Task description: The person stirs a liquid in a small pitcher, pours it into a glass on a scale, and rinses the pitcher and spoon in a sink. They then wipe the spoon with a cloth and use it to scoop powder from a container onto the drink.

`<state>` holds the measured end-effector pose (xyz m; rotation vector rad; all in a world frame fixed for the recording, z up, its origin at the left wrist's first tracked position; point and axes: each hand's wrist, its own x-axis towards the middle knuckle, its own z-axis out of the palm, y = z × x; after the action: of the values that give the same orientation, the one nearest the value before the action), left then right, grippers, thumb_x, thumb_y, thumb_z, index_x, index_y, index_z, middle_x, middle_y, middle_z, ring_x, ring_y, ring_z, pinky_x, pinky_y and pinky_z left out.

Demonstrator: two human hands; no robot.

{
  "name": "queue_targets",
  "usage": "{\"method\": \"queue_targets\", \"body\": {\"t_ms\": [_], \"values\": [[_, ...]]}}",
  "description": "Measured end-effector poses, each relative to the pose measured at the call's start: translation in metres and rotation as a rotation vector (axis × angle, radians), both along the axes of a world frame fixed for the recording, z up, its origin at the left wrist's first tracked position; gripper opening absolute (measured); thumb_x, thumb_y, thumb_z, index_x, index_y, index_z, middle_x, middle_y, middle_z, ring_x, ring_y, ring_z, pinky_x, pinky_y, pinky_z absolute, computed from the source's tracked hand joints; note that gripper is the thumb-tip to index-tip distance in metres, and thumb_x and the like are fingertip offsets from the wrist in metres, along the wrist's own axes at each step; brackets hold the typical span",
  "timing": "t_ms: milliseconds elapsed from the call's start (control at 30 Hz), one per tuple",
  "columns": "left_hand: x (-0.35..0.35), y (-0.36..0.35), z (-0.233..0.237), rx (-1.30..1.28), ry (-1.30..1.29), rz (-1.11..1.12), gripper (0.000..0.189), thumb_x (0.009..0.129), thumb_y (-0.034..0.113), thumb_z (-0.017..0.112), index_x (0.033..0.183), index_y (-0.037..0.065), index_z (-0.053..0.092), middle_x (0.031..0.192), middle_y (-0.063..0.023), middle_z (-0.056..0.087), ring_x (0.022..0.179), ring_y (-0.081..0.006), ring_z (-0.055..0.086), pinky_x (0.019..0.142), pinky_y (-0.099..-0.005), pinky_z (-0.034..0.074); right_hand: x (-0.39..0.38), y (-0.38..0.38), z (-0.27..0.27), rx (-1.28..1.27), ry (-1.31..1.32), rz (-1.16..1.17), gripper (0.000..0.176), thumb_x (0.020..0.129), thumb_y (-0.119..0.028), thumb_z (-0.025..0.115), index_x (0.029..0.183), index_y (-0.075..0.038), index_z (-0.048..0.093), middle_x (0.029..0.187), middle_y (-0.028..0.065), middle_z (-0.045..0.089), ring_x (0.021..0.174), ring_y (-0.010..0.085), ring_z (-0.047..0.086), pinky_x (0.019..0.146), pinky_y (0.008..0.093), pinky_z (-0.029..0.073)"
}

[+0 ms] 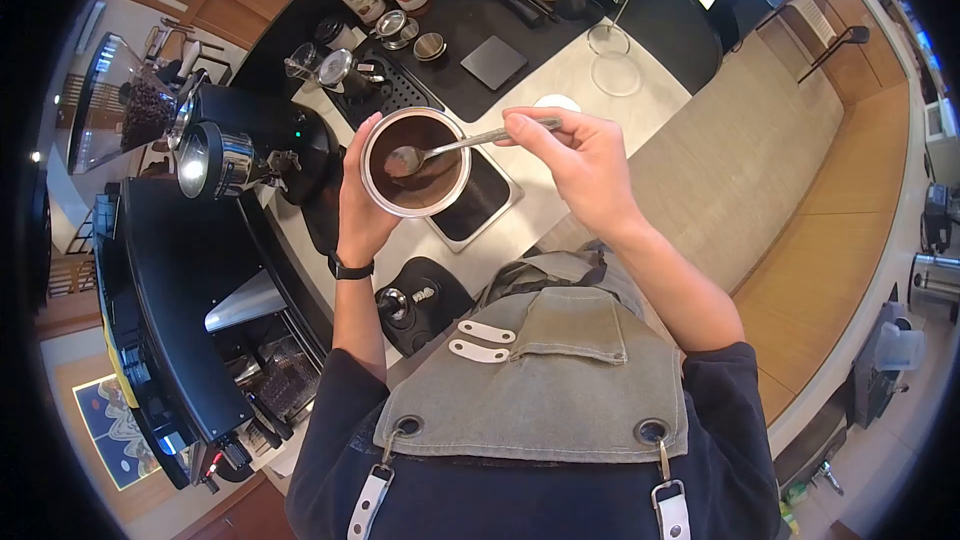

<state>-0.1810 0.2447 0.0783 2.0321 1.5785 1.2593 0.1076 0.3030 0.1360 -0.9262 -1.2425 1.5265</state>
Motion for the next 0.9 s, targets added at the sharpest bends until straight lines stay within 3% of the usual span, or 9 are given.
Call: {"method": "queue_targets", "body": {"t_ms": [67,167,267,500,733,900], "values": [[-0.003,0.001,-0.001,0.011,0.057,-0.004,0.108,0.07,0.004,0.094,0.159,0.008,0.033,0.161,-0.0145,0.045,0.14,-0.0282,0.055,0.119,-0.0401,0.046,0.005,0.0,0.006,-0.038,-0.027,-0.003,0.026,0.102,-0.016,0.072,0.118,0.004,0.076,0.098,0.0087,0.079,0.082,0.0046,0.065,0.074,0.0206,0.05],[-0.003,0.002,0.001,0.013,0.072,0.0,0.108,0.07,0.005,0.094,0.159,0.008,0.033,0.161,-0.0151,0.046,0.139,-0.0285,0.056,0.118,-0.0404,0.046,0.009,0.002,0.007,-0.059,-0.042,-0.008,0.027,0.102,-0.017,0.071,0.119,0.003,0.076,0.097,0.0075,0.079,0.076,0.0026,0.06,0.067,0.0194,0.045],[0.001,0.002,0.006,-0.014,0.007,0.008,0.109,0.066,0.004,0.096,0.157,0.011,0.037,0.157,-0.0154,0.05,0.144,-0.0368,0.05,0.121,-0.0453,0.041,0.01,0.003,0.003,-0.065,-0.045,-0.04,0.029,0.102,-0.021,0.072,0.119,0.002,0.077,0.096,0.0072,0.079,0.069,0.0003,0.055,0.06,0.0183,0.039],[0.008,0.023,0.024,-0.113,-0.031,-0.061,0.114,0.064,0.003,0.095,0.159,0.01,0.033,0.153,-0.0146,0.051,0.141,-0.0347,0.053,0.119,-0.0434,0.043,0.019,0.018,-0.01,-0.101,0.006,-0.115,0.031,0.101,-0.025,0.073,0.116,0.002,0.077,0.092,0.009,0.08,0.05,-0.0027,0.036,0.045,0.0201,0.024],[0.051,0.063,0.052,-0.114,0.004,-0.097,0.116,0.064,0.002,0.093,0.159,0.008,0.027,0.15,-0.0199,0.051,0.139,-0.037,0.054,0.114,-0.0441,0.046,0.055,0.04,0.013,-0.019,0.088,-0.236,0.027,0.1,-0.021,0.073,0.113,0.003,0.077,0.093,0.013,0.079,0.048,-0.0023,0.039,0.044,0.0186,0.023],[0.127,0.082,0.059,-0.096,-0.155,-0.123,0.116,0.064,0.004,0.094,0.158,0.003,0.026,0.146,-0.0225,0.052,0.135,-0.0373,0.056,0.111,-0.0435,0.047,0.111,0.057,0.033,0.076,0.099,-0.345,0.026,0.1,-0.017,0.072,0.113,0.006,0.076,0.096,0.0152,0.079,0.05,-0.0018,0.042,0.045,0.0182,0.025]]}}
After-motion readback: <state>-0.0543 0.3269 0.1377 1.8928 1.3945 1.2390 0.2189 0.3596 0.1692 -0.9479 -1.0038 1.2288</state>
